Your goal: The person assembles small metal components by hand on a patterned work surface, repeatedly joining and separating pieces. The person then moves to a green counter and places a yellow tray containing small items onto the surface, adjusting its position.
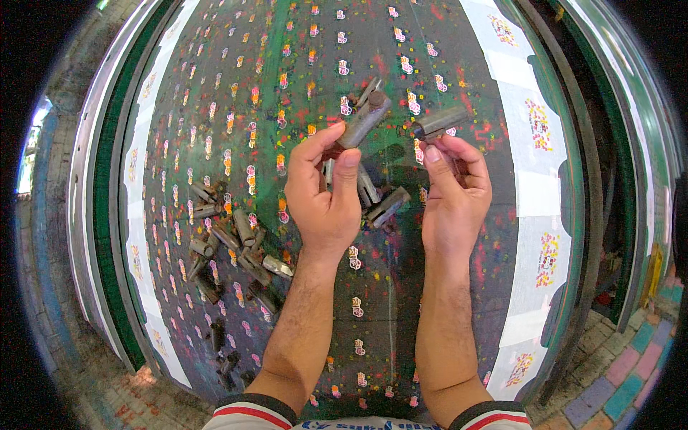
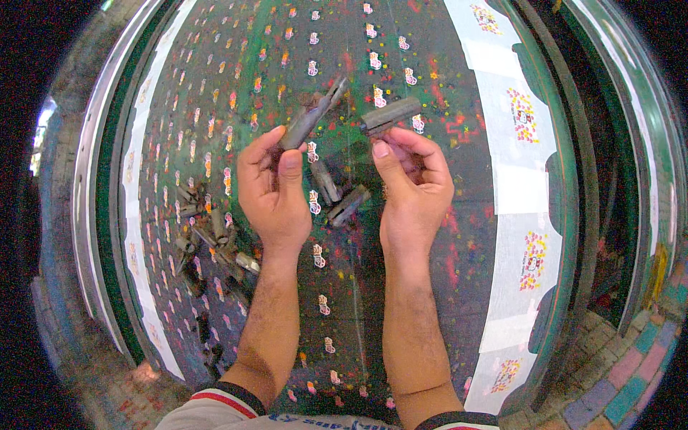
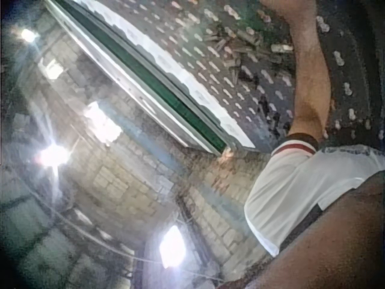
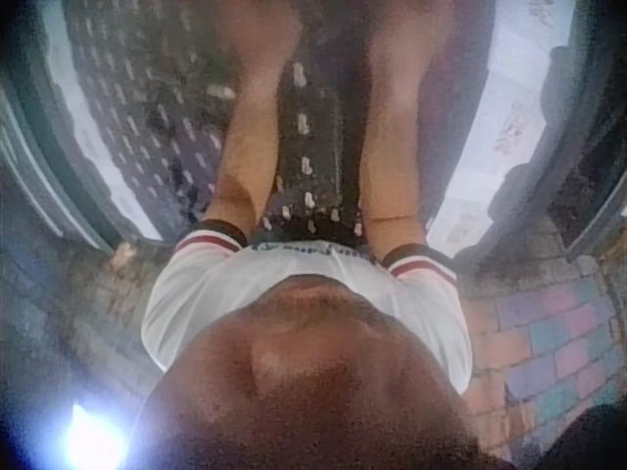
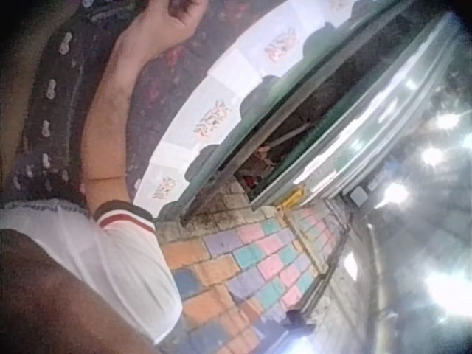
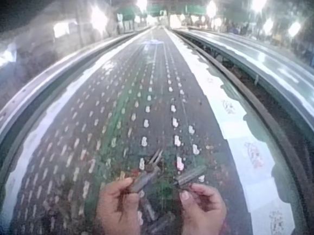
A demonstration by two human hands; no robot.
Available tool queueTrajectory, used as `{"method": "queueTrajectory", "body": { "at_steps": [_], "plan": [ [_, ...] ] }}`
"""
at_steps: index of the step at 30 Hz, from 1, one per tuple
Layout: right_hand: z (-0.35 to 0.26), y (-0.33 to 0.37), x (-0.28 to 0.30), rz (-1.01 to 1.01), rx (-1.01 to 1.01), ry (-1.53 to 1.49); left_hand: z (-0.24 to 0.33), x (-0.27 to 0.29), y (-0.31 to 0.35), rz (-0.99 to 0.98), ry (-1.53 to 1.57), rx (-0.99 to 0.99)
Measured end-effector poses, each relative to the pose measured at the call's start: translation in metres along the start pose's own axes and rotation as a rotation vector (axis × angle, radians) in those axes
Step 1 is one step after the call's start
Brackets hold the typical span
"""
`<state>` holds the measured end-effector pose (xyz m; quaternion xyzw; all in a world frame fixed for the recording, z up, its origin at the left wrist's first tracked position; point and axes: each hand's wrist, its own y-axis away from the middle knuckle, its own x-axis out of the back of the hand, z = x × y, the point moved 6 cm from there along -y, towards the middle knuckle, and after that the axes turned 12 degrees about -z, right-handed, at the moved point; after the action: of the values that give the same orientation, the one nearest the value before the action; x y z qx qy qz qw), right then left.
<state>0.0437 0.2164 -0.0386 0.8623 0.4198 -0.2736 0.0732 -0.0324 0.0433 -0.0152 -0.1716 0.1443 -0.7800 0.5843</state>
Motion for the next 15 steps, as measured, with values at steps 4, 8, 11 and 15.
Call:
{"method": "queueTrajectory", "body": {
  "at_steps": [4, 8, 11, 15],
  "plan": [
    [0.003, -0.003, 0.001, -0.028, -0.137, 0.256, -0.002, -0.006, -0.010, -0.153, -0.412, 0.065],
    [0.000, 0.002, -0.006, -0.045, -0.146, 0.381, 0.010, -0.007, -0.012, -0.152, -0.545, -0.070],
    [0.000, 0.002, 0.001, 0.004, -0.111, 0.298, 0.006, 0.001, -0.012, -0.112, -0.623, 0.005],
    [0.003, -0.001, 0.013, 0.071, -0.102, 0.146, -0.006, 0.001, -0.011, -0.185, -0.695, 0.106]
  ]
}}
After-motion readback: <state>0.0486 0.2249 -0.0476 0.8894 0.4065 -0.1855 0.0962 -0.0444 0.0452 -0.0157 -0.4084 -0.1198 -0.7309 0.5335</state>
